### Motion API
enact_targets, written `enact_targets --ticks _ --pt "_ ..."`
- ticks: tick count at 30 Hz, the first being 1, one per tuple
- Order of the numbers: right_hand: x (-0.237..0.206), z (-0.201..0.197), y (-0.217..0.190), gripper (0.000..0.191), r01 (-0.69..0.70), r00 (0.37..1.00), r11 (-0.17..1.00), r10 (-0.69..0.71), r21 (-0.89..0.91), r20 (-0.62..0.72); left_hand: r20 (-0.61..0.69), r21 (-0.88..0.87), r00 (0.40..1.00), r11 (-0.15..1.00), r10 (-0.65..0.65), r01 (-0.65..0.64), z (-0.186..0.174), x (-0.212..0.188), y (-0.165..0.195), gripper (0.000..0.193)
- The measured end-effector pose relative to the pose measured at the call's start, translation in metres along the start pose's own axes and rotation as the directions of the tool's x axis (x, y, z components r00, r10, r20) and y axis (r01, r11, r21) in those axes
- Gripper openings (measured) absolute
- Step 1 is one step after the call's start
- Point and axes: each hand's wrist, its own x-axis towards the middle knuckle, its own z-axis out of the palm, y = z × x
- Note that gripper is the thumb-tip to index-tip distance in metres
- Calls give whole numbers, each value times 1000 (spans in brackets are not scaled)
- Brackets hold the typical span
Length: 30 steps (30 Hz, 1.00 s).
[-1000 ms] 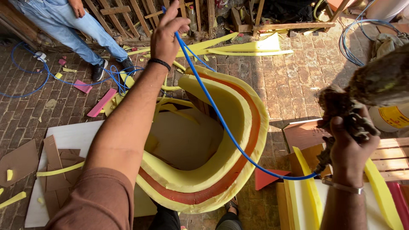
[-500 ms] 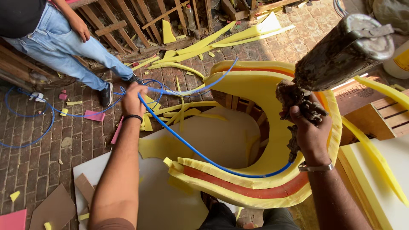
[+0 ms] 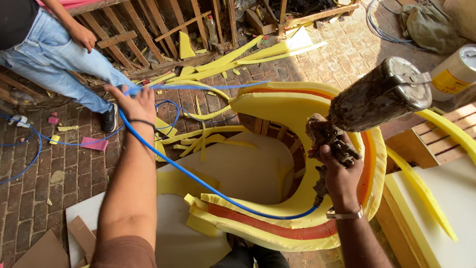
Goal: The person uses a spray gun to apply adhesive to the edges of a large yellow foam structure, then refills the spray gun from a metal can and continues spraying. The person also adjusts foam pieces by hand to fit the structure.
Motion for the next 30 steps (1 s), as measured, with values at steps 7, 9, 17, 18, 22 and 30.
enact_targets --ticks 7,9,17,18,22,30 --pt "2 43 8 42 58 994 996 -51 65 -99 431 -129 666 772 609 -622 115 67 99 69" --pt "-11 63 7 43 60 992 997 -55 47 -110 498 95 482 507 721 -856 114 69 117 55" --pt "-90 151 37 41 96 977 995 -102 -41 -187 407 751 591 113 696 -651 -117 90 182 23" --pt "-98 163 42 40 88 975 995 -94 -35 -199 302 799 669 202 679 -566 -151 88 203 12" --pt "-119 220 67 36 39 974 999 -44 -25 -223 748 627 563 -652 350 -428 -293 51 334 31" --pt "-155 304 94 30 -25 991 1000 26 7 -131 321 272 918 -951 234 147 -353 48 486 38"
